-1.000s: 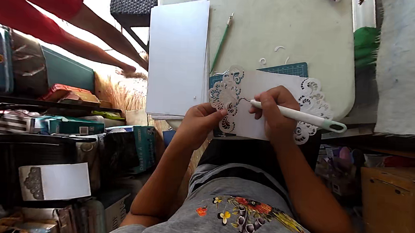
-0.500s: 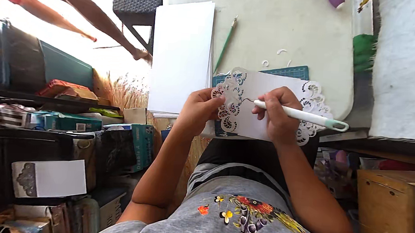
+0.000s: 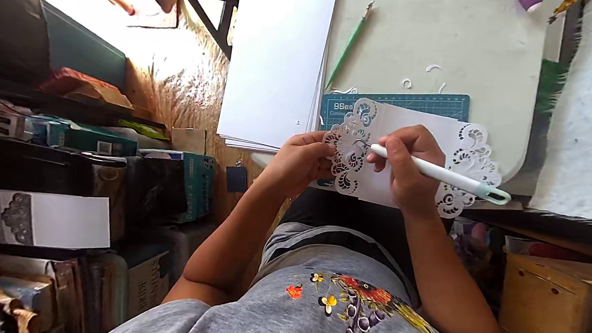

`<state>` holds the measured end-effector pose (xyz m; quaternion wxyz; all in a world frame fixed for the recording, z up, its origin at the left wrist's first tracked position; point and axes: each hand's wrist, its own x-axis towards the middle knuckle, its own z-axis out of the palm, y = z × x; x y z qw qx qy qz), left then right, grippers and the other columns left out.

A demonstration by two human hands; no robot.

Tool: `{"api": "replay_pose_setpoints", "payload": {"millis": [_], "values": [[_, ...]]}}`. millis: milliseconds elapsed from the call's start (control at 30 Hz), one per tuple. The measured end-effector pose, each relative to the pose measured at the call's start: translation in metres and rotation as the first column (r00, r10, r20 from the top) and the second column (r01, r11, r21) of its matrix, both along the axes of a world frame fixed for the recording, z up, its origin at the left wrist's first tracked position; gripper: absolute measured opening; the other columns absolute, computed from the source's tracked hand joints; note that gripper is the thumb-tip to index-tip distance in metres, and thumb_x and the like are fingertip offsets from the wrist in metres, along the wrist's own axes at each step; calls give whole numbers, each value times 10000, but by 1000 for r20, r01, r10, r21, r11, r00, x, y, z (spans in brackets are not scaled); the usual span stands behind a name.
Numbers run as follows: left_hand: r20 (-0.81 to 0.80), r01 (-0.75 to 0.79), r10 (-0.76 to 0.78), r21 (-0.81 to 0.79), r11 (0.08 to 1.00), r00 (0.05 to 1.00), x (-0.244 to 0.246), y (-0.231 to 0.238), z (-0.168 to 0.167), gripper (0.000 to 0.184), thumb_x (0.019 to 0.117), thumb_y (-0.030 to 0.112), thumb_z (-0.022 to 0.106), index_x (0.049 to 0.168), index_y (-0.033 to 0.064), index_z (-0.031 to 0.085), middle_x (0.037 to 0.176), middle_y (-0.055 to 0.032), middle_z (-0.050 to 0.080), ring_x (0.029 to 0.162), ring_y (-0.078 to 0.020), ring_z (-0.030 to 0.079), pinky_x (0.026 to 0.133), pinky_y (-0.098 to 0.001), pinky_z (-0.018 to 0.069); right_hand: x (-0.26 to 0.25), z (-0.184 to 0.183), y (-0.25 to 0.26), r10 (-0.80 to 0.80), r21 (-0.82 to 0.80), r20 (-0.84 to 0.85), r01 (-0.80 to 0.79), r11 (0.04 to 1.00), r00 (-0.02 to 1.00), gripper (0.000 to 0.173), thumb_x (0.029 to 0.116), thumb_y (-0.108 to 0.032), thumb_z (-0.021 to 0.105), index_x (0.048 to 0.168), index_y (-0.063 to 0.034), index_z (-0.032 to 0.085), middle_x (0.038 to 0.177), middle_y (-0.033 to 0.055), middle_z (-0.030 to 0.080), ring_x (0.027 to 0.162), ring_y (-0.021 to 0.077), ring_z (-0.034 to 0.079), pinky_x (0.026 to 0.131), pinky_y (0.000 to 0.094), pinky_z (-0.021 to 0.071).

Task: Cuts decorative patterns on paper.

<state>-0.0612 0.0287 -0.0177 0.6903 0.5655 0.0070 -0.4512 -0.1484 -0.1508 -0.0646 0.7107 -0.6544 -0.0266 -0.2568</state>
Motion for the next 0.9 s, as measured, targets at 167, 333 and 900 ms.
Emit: {"api": "replay_pose_setpoints", "payload": {"millis": [167,333,900], "values": [[-14,-11,11,5,1000,1000,1,-1,0,316,1073,125,309,1104,68,619,882,-28,723,779,-115,718,731,-295,619,1,-1,2,-6,-92,16,8,996,1000,76,1012,-60,565,1033,-65,638,922,-58,714,780,-4,671,691,182,582],[-26,-23,22,-17,1000,999,1,-1,-2,303,1077,100,311,1141,50,603,896,-41,724,778,-120,724,730,-294,625,2,-1,4,12,-134,18,-9,991,1000,128,991,-68,633,1081,19,661,993,9,723,847,17,675,741,191,582],[-16,-50,49,-18,999,999,-1,-3,-1,281,1075,57,347,1234,27,577,909,-56,720,758,-123,726,712,-285,630,4,-2,3,10,-174,7,-8,985,1000,153,1010,-100,629,1095,24,659,1010,18,730,850,5,674,739,179,576]]}}
